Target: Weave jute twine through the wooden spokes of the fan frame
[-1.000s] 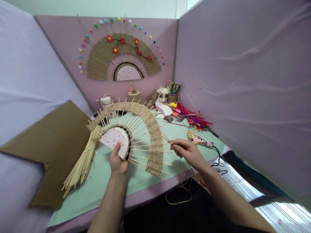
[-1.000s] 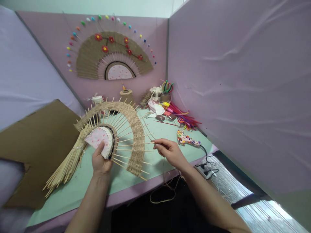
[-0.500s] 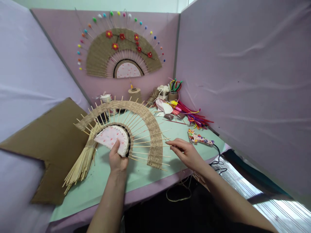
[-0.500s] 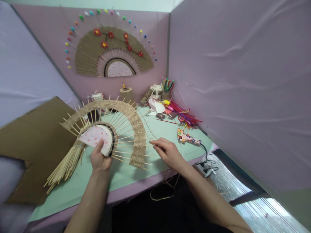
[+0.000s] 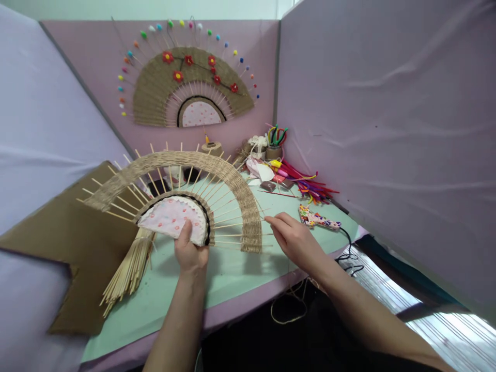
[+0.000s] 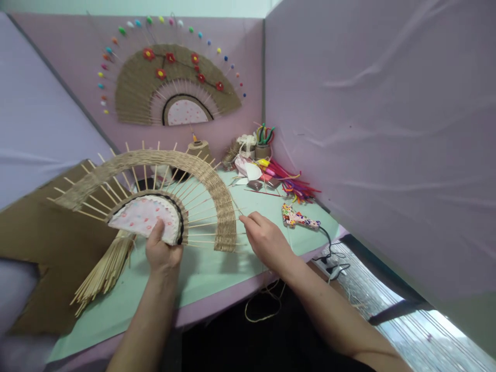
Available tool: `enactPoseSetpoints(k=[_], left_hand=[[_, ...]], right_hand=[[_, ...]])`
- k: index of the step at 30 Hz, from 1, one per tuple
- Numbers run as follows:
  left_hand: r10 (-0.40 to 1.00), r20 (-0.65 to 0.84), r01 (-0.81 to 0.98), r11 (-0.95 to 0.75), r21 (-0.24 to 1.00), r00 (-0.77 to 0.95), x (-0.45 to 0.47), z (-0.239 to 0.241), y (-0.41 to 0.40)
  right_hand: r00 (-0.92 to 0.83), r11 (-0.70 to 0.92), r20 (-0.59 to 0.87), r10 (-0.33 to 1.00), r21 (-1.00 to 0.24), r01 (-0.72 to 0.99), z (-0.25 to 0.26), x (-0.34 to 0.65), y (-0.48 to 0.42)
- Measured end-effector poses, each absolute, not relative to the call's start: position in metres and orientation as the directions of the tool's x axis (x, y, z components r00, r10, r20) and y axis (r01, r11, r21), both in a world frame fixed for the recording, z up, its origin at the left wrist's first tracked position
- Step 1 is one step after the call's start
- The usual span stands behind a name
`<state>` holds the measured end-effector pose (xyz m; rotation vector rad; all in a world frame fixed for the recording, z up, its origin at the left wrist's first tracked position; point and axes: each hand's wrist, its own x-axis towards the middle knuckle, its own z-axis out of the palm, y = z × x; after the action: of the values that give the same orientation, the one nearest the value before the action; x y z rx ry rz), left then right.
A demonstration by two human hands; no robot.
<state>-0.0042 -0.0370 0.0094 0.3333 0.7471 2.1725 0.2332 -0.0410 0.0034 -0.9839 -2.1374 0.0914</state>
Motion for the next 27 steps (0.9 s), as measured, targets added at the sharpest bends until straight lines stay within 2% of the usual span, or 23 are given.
enactPoseSetpoints(k=[2, 4, 7, 10, 13, 15, 17, 21, 23, 27], left_hand=[[0.772, -0.004, -0.639, -0.523, 0.564, -0.636, 0.003, 0.025, -0.026], [0.789, 0.01, -0.673, -0.531, 0.515, -0.615, 0.01, 0.04, -0.013], [0.831, 0.002, -0.733, -0.492, 0.47, -0.557, 0.019, 0.052, 0.003], [0.871, -0.045, -0.781, -0.415, 0.468, -0.489, 0.022, 0.045, 0.012], [0.892, -0.082, -0.812, -0.362, 0.459, -0.444, 0.019, 0.032, 0.016], [0.897, -0.114, -0.829, -0.339, 0.444, -0.427, 0.015, 0.025, 0.017], [0.9, -0.148, -0.845, -0.315, 0.433, -0.411, 0.011, 0.02, 0.018], [0.913, -0.165, -0.868, -0.28, 0.41, -0.372, 0.008, 0.015, 0.019], [0.924, -0.161, -0.876, -0.257, 0.408, -0.346, 0.01, 0.013, 0.019], [0.932, -0.177, -0.884, -0.223, 0.412, -0.317, 0.014, 0.011, 0.019]], right_hand=[[-0.33, 0.696, 0.655, 0.68, -0.435, 0.571, 0.011, 0.234, -0.032], [-0.21, 0.668, 0.664, 0.718, -0.57, 0.479, 0.02, 0.237, -0.022], [-0.074, 0.568, 0.567, 0.821, -0.793, 0.219, 0.033, 0.244, -0.014], [-0.131, 0.411, 0.411, 0.902, -0.911, -0.027, 0.037, 0.253, -0.013], [-0.203, 0.307, 0.318, 0.926, -0.948, -0.083, 0.03, 0.258, -0.017], [-0.178, 0.343, 0.34, 0.923, -0.939, -0.017, 0.021, 0.26, -0.019], [-0.137, 0.46, 0.444, 0.885, -0.879, 0.126, 0.014, 0.259, -0.02], [-0.25, 0.694, 0.657, 0.711, -0.599, 0.4, 0.01, 0.255, -0.023], [-0.332, 0.735, 0.667, 0.668, -0.517, 0.439, 0.01, 0.254, -0.024], [-0.381, 0.744, 0.646, 0.661, -0.502, 0.44, 0.01, 0.253, -0.028]])
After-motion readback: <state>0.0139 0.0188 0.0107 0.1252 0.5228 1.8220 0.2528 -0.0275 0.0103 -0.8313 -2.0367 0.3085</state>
